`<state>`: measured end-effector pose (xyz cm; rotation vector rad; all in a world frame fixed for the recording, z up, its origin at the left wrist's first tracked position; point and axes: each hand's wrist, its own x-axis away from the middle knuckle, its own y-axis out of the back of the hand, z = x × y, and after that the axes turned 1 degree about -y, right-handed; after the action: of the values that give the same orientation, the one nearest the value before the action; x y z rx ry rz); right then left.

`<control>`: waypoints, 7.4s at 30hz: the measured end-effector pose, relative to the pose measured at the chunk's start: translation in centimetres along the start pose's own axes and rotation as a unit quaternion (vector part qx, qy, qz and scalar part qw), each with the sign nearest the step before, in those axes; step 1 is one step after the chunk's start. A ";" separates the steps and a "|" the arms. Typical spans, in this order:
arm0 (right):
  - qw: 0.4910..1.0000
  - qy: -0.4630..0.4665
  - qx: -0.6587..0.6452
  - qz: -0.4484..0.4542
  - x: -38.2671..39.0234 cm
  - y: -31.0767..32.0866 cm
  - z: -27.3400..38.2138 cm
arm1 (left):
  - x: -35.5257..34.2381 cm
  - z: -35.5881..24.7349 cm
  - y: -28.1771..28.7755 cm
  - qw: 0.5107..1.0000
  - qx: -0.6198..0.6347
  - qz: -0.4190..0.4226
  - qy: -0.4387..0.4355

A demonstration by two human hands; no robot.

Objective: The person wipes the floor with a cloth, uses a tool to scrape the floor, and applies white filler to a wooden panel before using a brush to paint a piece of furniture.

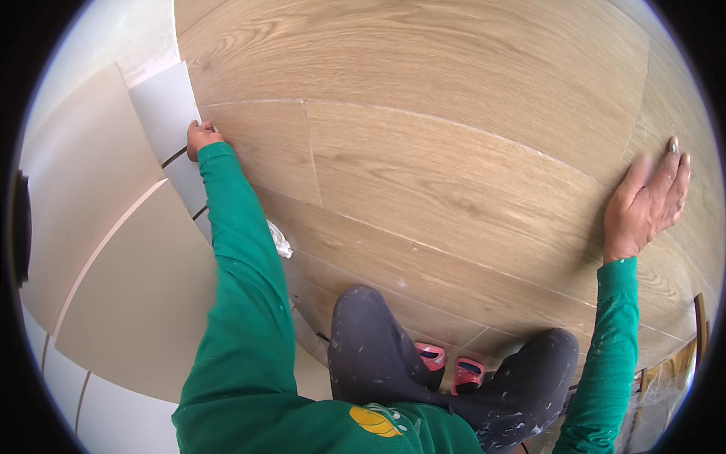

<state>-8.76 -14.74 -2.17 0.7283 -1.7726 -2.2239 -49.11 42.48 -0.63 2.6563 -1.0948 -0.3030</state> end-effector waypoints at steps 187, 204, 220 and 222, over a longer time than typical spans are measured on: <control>0.646 0.023 -0.743 0.171 -12.7 -6.1 29.6 | 7.9 -2.1 15.6 0.842 -0.300 0.079 -0.441; 0.673 0.023 -0.712 0.199 -12.6 -6.5 28.6 | 0.4 -2.3 10.5 0.989 -0.042 0.034 -0.140; 0.702 0.049 -0.676 0.218 -12.9 -3.8 29.0 | -3.2 -5.5 9.1 0.994 0.096 0.034 0.043; 0.704 0.051 -0.673 0.221 -12.6 -3.7 29.1 | -2.7 -5.1 8.9 0.999 0.008 0.032 -0.012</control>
<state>-11.84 16.79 2.01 0.0243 0.0862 -2.2383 -55.42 39.07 7.19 2.6315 -1.1914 -0.3148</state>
